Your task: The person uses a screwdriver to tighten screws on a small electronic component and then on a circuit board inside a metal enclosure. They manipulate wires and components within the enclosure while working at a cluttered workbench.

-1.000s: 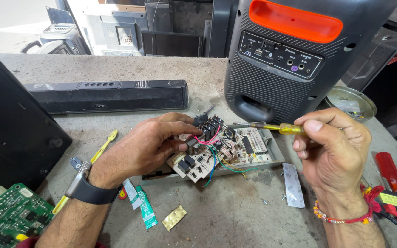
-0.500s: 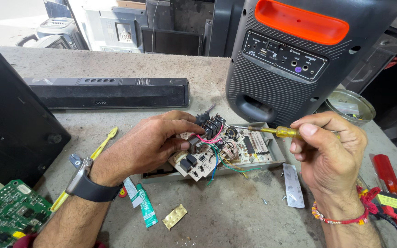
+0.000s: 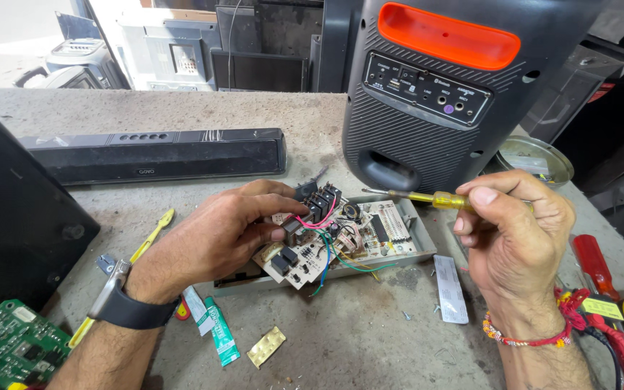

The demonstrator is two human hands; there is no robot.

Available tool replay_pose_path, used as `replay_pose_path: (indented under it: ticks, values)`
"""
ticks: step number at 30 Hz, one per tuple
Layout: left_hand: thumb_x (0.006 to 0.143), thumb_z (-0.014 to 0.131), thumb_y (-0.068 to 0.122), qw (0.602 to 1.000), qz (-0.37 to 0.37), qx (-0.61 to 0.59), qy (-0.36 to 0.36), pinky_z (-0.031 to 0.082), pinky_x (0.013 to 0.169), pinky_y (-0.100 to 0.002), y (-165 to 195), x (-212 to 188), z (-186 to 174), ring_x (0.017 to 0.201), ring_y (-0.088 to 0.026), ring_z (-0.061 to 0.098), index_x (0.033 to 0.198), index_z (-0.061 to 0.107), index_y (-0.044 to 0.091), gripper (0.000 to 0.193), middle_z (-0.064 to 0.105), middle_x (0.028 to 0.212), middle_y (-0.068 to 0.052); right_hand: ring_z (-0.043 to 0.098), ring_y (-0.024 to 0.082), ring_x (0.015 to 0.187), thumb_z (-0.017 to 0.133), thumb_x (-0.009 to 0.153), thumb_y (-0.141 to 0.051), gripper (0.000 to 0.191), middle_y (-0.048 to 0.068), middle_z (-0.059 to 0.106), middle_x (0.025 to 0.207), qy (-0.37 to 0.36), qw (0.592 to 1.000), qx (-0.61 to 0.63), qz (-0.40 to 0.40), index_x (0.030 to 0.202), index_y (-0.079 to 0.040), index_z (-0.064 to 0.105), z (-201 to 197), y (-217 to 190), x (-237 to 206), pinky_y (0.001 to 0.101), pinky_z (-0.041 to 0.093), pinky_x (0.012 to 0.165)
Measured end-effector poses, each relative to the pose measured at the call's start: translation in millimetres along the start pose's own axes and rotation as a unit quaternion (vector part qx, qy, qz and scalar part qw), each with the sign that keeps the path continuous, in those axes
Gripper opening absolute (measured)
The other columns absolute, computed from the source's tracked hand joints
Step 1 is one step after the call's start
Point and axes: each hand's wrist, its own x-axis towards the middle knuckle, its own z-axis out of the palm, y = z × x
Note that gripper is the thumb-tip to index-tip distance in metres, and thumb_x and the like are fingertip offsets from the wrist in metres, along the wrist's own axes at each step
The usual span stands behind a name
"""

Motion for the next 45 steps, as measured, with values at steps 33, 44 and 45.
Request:
replay_pose_path:
  ticks: [33,44,45]
  values:
    - [0.087,0.072,0.012,0.999,0.048,0.004,0.019,0.058,0.089,-0.036,-4.5,-0.4,-0.8,0.112,-0.029,0.070,0.120,0.072,0.010,0.033,0.067,0.131,-0.012,0.068,0.005,0.056,0.072,0.093,-0.016,0.013,0.001,0.073,0.064,-0.152,0.922,-0.340,-0.109,0.090,-0.004,0.075,46.8,6.2,-19.0,0.0226,0.052,0.051]
    - [0.083,0.076,0.015,0.997,0.058,0.019,0.040,0.058,0.085,-0.038,-3.5,3.2,4.6,0.104,-0.027,0.072,0.114,0.074,0.011,0.032,0.072,0.117,-0.006,0.068,0.005,0.057,0.071,0.093,-0.014,0.012,0.001,0.074,0.066,-0.149,0.923,-0.345,-0.083,0.092,-0.004,0.077,39.4,11.4,-19.8,0.0220,0.053,0.051]
    - [0.082,0.076,0.015,0.997,0.067,0.016,0.043,0.057,0.086,-0.038,-3.9,2.9,5.1,0.104,-0.027,0.071,0.114,0.074,0.010,0.032,0.072,0.116,-0.007,0.068,0.005,0.056,0.071,0.093,-0.014,0.012,0.001,0.074,0.065,-0.147,0.923,-0.347,-0.079,0.093,-0.003,0.077,38.3,11.2,-19.5,0.0217,0.053,0.051]
